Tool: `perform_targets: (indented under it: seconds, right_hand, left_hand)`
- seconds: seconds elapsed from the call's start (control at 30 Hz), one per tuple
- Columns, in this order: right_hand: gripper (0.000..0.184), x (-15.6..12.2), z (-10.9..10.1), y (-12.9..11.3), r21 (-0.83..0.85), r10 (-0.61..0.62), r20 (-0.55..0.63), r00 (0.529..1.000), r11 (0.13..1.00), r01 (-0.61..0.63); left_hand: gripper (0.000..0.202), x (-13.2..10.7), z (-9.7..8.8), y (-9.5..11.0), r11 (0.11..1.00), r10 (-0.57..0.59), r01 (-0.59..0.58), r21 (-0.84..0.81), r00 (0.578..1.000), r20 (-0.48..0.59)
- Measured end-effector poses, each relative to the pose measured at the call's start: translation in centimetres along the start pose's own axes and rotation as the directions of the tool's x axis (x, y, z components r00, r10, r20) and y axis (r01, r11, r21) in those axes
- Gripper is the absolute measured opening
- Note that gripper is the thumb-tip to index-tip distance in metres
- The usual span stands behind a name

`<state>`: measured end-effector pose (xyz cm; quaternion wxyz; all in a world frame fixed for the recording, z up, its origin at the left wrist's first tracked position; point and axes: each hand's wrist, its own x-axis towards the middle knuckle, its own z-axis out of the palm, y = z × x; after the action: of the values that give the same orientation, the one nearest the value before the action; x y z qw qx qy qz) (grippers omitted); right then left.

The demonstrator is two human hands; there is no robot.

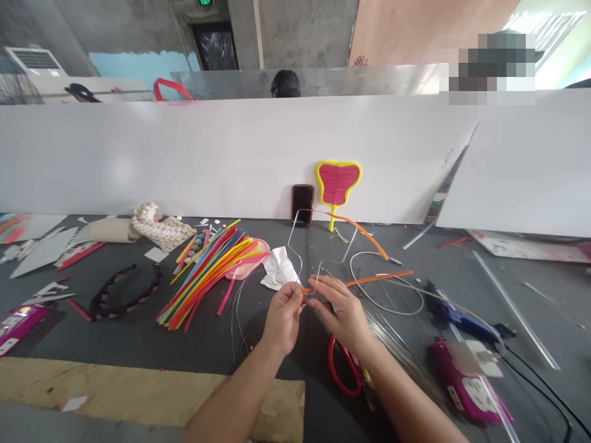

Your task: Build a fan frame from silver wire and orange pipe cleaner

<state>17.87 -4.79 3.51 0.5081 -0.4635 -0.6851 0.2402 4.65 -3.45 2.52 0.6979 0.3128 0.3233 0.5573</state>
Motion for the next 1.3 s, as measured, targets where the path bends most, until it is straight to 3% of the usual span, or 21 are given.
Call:
perform_targets:
  seconds: [0.23, 0.4, 0.57, 0.73, 0.97, 1.1, 1.3]
  right_hand:
    - [0.015, -0.4, 0.9, 0.1, 0.180, 0.102, -0.042, 0.994, 0.979, -0.093]
    - [0.004, -0.5, 1.3, 0.1, 0.151, 0.207, -0.100, 0.973, 0.970, -0.191]
    - [0.011, -0.9, 1.7, 0.2, 0.154, 0.278, -0.138, 0.951, 0.954, -0.256]
    - [0.019, -0.7, 1.5, 0.3, 0.273, 0.384, -0.047, 0.922, 0.893, -0.358]
    - [0.022, -0.3, 1.0, 0.6, 0.519, 0.485, 0.074, 0.872, 0.728, -0.449]
    - [0.023, -0.2, 0.9, 0.4, 0.547, 0.501, 0.116, 0.858, 0.689, -0.476]
    - [0.021, -0.1, 0.8, 0.6, 0.584, 0.519, 0.154, 0.841, 0.639, -0.501]
  left_hand:
    - [0.019, -0.2, 0.4, -0.5, 0.997, -0.051, 0.054, -0.052, 0.997, 0.051]
    - [0.021, -0.3, 0.1, -0.8, 0.994, 0.032, -0.033, 0.100, 0.999, 0.017]
    - [0.023, -0.3, -0.2, -1.0, 0.938, 0.135, -0.122, 0.324, 0.991, -0.019]
    - [0.019, -0.3, -0.1, -0.5, 0.841, 0.224, -0.208, 0.500, 0.974, 0.028]
    - [0.019, 0.1, -0.5, 0.3, 0.891, 0.084, -0.114, 0.440, 0.993, 0.087]
    - [0.018, 0.5, -0.9, 0.0, 0.915, 0.071, -0.099, 0.390, 0.994, 0.084]
    - [0.017, 0.6, -0.9, 0.2, 0.889, 0.061, -0.095, 0.449, 0.994, 0.091]
